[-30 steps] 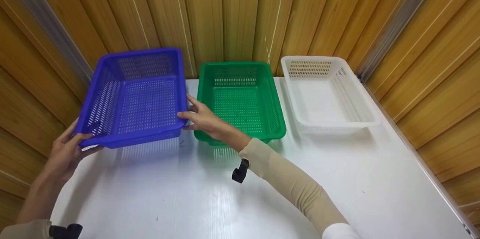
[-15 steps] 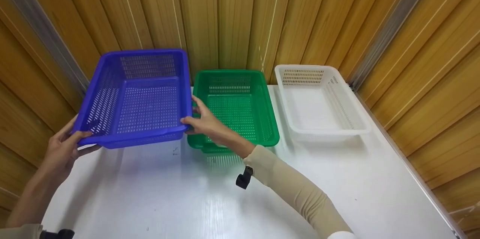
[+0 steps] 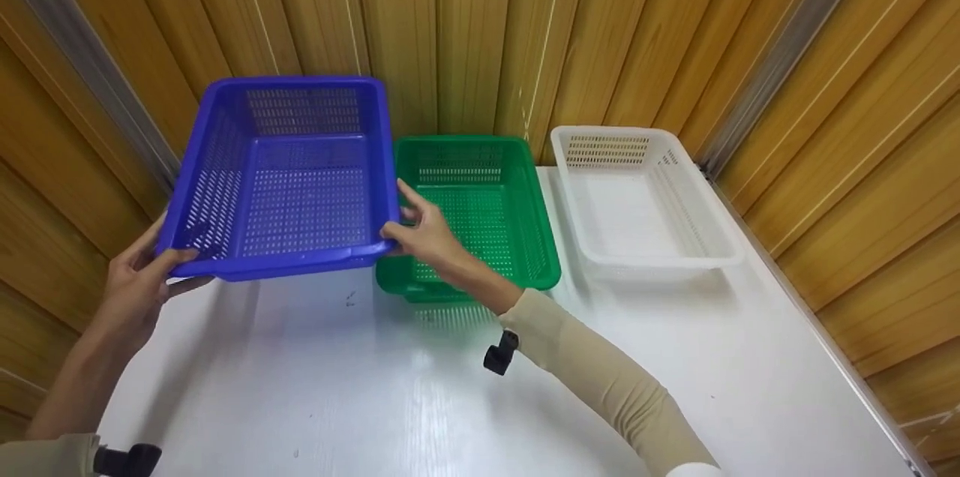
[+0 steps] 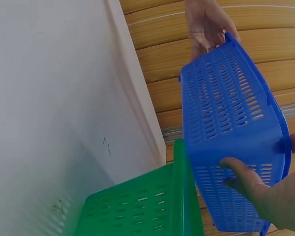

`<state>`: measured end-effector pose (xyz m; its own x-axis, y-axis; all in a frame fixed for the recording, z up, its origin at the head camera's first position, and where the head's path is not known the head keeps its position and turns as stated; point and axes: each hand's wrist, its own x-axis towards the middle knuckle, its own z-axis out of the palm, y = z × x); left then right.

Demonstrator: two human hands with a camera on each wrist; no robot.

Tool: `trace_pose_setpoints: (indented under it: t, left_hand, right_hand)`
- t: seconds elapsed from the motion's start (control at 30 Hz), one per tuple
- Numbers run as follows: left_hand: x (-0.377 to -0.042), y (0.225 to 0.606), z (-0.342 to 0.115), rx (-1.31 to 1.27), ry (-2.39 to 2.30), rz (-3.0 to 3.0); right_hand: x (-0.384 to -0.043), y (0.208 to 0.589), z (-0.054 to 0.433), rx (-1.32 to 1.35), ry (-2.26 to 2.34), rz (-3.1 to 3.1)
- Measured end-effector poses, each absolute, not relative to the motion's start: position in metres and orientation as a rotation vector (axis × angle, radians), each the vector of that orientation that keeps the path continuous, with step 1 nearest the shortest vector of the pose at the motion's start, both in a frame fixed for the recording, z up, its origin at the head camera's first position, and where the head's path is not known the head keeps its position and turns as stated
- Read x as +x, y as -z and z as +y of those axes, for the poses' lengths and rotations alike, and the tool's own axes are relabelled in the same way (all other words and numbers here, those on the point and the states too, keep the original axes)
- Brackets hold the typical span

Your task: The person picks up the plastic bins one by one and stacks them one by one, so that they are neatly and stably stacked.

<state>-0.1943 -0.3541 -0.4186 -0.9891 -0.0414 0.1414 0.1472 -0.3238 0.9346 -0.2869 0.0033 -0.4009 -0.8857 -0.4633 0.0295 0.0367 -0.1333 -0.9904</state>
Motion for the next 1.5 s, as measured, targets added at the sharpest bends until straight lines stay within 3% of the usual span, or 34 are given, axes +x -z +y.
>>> trace_pose_setpoints:
  t: [0.67, 1.5]
  left_hand:
    - [-0.196, 0.395, -0.311, -0.004, 2.509, -1.615]
    - [-0.198, 0.381, -0.262, 0.037, 2.371, -1.963]
  right_hand:
    - [-0.289, 0.382, 0.029, -0.508, 2.097, 1.973]
    - [-0.289, 0.378, 0.085, -0.45, 2.169, 1.883]
